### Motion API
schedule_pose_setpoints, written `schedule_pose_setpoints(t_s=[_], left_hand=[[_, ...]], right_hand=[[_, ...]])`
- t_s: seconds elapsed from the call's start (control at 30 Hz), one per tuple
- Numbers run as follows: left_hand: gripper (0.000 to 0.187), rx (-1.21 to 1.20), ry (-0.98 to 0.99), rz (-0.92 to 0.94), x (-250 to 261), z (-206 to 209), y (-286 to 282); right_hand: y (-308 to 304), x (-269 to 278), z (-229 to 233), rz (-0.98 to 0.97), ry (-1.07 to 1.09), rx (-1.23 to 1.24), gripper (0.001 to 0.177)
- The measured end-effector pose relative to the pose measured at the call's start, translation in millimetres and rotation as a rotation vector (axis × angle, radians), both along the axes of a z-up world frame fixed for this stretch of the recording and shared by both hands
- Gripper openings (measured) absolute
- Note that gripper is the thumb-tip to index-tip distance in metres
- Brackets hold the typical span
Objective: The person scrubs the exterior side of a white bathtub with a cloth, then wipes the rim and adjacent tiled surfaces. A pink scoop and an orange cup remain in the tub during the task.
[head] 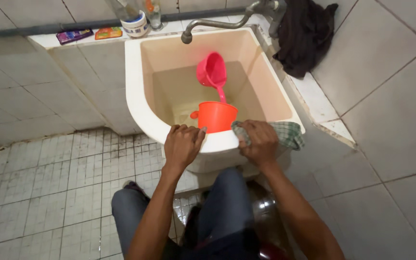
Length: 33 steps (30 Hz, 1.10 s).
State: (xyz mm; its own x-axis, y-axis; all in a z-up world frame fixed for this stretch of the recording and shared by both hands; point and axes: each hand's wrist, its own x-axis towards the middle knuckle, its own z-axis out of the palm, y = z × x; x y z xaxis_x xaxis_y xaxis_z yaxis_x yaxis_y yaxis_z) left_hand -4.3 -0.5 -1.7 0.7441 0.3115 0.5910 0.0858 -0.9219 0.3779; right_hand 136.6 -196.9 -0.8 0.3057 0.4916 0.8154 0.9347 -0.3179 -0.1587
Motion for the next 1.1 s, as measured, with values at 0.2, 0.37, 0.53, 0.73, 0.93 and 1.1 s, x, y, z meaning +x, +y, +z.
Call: schedule_pose_setpoints(t_s=[0.2,0.37,0.53,0.73,0.93,1.1], left_hand=[[0.046,0.003,0.075,0.057,-0.7,0.8,-4.6],[0.043,0.007,0.012,0.039,-0.1,-4.1,-3.1],[0.044,0.009,0.028,0.053,0.8,-3.8,-3.4],[0.044,0.012,0.006,0.048,1.7,-3.0,-2.3],[0.042,0.019,-0.019,0.052,1.4,-1.9,-3.6],[0.043,0.053,-0.001,0.068,2.3,-0.1,-5.0]], right_hand=[[-28.2,25.2,-0.2,-0.041,0.07,-0.059,0.027],[-40.1,43.4,-0.1,-0.151,0.225,-0.139,0.03],[-38.5,41.2,-6.3,-0.237,0.298,-0.075,0.043],[-31.0,11.8,-11.6,-0.271,0.169,-0.131,0.043],[-16.6,-25.9,-7.0,-0.192,0.127,-0.14,0.043],[-21.8,-31.2,-5.5,-0.086,0.113,-0.159,0.042]])
